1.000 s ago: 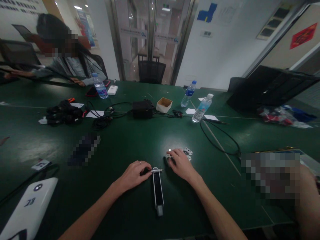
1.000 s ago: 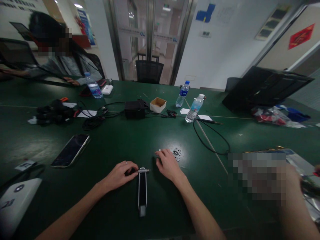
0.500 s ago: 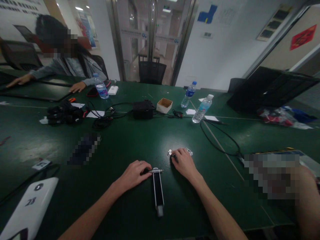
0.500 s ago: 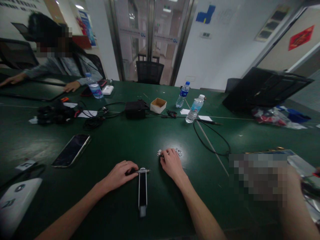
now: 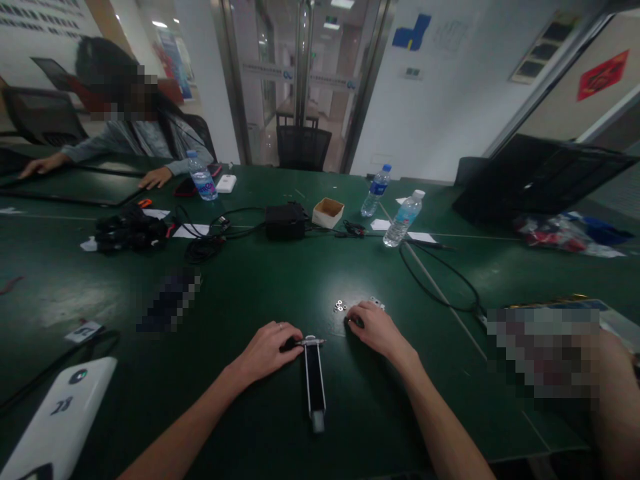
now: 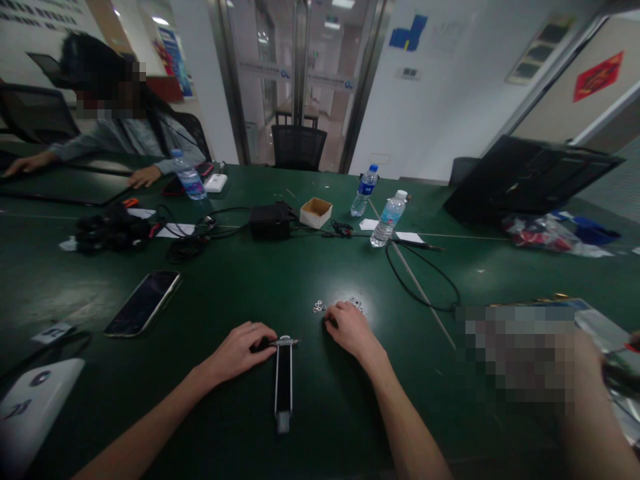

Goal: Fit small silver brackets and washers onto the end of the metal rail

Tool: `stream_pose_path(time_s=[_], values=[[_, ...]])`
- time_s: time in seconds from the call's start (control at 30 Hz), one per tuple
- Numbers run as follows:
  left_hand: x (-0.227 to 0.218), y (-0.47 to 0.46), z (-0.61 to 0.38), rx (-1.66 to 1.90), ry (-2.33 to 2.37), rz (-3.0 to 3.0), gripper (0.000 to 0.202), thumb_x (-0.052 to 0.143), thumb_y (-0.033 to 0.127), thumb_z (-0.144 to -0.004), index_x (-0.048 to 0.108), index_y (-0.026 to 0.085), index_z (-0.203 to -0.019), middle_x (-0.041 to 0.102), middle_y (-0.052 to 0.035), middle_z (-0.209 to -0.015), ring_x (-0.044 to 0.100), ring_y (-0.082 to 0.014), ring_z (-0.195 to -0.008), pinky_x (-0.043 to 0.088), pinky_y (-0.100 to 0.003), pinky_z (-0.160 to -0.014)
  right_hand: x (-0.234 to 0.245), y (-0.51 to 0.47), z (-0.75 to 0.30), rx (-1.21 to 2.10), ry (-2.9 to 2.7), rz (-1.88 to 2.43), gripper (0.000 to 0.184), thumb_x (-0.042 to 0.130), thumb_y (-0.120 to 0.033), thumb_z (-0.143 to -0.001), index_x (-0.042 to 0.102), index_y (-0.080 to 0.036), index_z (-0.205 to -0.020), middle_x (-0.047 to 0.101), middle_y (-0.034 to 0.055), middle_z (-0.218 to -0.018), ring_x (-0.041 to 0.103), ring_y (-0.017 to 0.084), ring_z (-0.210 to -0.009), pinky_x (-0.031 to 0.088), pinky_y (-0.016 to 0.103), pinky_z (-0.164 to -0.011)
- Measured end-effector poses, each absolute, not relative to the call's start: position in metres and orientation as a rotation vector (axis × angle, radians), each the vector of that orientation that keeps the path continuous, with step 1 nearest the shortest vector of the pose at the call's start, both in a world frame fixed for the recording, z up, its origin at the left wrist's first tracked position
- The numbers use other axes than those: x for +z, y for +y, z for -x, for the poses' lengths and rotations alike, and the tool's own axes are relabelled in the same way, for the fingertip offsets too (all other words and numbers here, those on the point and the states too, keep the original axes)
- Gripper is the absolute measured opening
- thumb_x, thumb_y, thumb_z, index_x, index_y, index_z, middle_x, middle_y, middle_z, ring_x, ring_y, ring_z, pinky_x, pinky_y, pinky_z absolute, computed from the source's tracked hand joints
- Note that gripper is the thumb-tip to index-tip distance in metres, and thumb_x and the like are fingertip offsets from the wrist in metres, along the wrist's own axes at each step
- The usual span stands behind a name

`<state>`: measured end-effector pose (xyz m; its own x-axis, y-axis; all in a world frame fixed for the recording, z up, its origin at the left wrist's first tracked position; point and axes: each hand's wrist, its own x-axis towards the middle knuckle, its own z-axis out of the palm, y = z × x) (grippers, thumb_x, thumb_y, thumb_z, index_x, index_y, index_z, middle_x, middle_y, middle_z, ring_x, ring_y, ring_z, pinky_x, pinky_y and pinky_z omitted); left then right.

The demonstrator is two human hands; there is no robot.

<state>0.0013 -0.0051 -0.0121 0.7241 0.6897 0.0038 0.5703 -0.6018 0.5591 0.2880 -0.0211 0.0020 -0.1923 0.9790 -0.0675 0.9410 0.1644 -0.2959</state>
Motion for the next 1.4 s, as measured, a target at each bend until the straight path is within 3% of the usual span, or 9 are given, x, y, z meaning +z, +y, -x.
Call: stream_pose_path(time_s=[0.3,0.5,0.77,0.93,1.13,1.4], values=[[-0.009,-0.006,-0.004,0.285,0.982,-2.416,0.017,0.054,0.028,-0.093,0.064,0.020,-0.105,0.064,-0.0025,-0.099,0.057,-0.0172,-0.084,0.043,-0.027,-0.075,0.001,-0.023,-0.282,0.553,-2.235,1.909,0.008,0.058,-0.015,-0.078,0.065,-0.015,-0.083,0.063,0.0066,-0.084,0.057,0.017,-0.079,0.039,0.026,-0.071],[-0.009,-0.006,-0.004,0.283,1.017,-2.425,0.017,0.054,0.029,-0.092,0.064,0.020,-0.102,0.064,-0.0022,-0.097,0.056,-0.0166,-0.081,0.044,-0.028,-0.076,0.004,-0.028,-0.263,0.495,-2.208,1.642,0.007,0.057,-0.011,-0.079,0.060,-0.017,-0.079,0.062,0.0045,-0.082,0.055,0.017,-0.078,0.040,0.027,-0.072],[-0.008,-0.007,-0.004,0.320,1.016,-2.407,0.017,0.055,0.031,-0.091,0.063,0.021,-0.102,0.063,-0.0010,-0.094,0.056,-0.0160,-0.076,0.045,-0.029,-0.073,-0.006,-0.037,-0.236,0.581,-1.996,1.319,0.008,0.058,-0.010,-0.080,0.059,-0.018,-0.079,0.060,0.0007,-0.077,0.054,0.013,-0.070,0.042,0.025,-0.067],[-0.011,-0.007,-0.002,0.543,1.014,-2.409,0.020,0.055,0.032,-0.091,0.062,0.020,-0.106,0.063,-0.0049,-0.104,0.057,-0.0190,-0.087,0.048,-0.029,-0.075,-0.014,-0.042,-0.223,0.584,-1.948,1.215,0.007,0.059,-0.012,-0.082,0.063,-0.018,-0.084,0.063,0.0020,-0.079,0.055,0.014,-0.073,0.044,0.026,-0.068],[-0.012,-0.013,-0.005,0.669,0.861,-2.443,0.018,0.050,0.028,-0.095,0.065,0.019,-0.095,0.066,-0.0055,-0.094,0.058,-0.0192,-0.088,0.047,-0.031,-0.082,-0.020,-0.046,-0.213,0.586,-1.942,1.108,0.007,0.058,-0.016,-0.086,0.065,-0.019,-0.088,0.064,0.0021,-0.080,0.057,0.014,-0.074,0.045,0.026,-0.068],[-0.006,-0.006,0.000,0.617,0.933,-2.300,0.012,0.052,0.024,-0.087,0.063,0.018,-0.087,0.063,-0.0030,-0.086,0.057,-0.0170,-0.078,0.046,-0.027,-0.073,-0.015,-0.041,-0.220,0.567,-1.981,1.044,0.007,0.058,-0.017,-0.087,0.064,-0.020,-0.087,0.066,0.0024,-0.080,0.058,0.015,-0.077,0.046,0.027,-0.071]])
